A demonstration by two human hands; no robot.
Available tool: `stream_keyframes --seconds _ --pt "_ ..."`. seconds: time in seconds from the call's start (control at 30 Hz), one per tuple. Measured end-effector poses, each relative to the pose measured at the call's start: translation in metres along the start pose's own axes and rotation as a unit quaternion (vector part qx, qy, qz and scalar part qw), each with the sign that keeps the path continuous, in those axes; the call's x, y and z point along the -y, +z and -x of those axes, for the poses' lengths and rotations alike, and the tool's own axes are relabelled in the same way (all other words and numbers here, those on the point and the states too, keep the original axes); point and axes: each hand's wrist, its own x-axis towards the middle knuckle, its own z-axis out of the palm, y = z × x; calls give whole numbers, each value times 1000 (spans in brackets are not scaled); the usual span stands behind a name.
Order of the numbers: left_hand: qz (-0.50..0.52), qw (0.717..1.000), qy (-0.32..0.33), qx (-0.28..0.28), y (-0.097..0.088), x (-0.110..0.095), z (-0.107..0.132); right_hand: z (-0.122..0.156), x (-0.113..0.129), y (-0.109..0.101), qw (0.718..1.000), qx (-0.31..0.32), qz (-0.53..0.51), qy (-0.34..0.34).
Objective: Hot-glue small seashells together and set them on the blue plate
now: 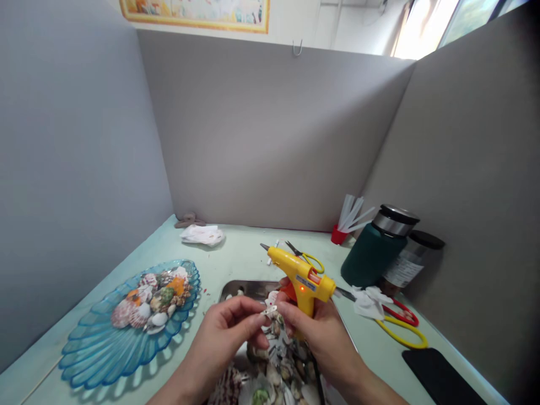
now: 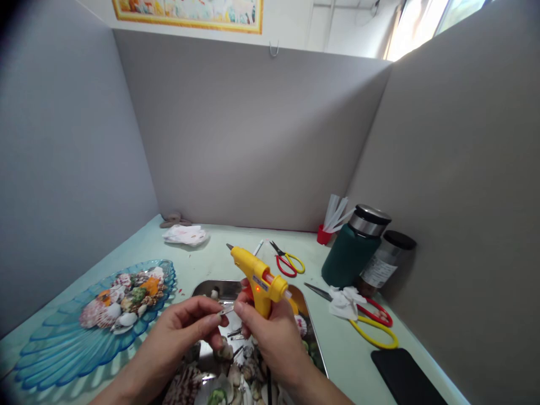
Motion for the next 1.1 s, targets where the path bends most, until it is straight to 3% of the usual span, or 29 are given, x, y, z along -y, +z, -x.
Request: stream_keyframes --seconds 0.13,0.23,0.43,0.67,0.77,0.9,1.1 --pt "-2 999 13 -42 -3 -2 -2 1 -4 -5 998 -38 41 15" --pt "2 997 21 -75 -6 -4 -3 2 -6 -9 997 -17 72 11" --pt "44 990 48 -128 -15 -4 -8 6 0 -16 969 19 231 -86" --pt "28 991 48 -119 -18 5 -12 10 -5 -28 928 43 338 -152" --pt "18 991 51 -120 -17 7 -12 12 -10 -31 917 81 357 -162" --pt "8 990 54 -132 -16 10 -13 14 -17 -33 911 124 352 -174" --pt "6 990 53 -132 -15 13 -14 12 -25 -38 901 116 369 -195"
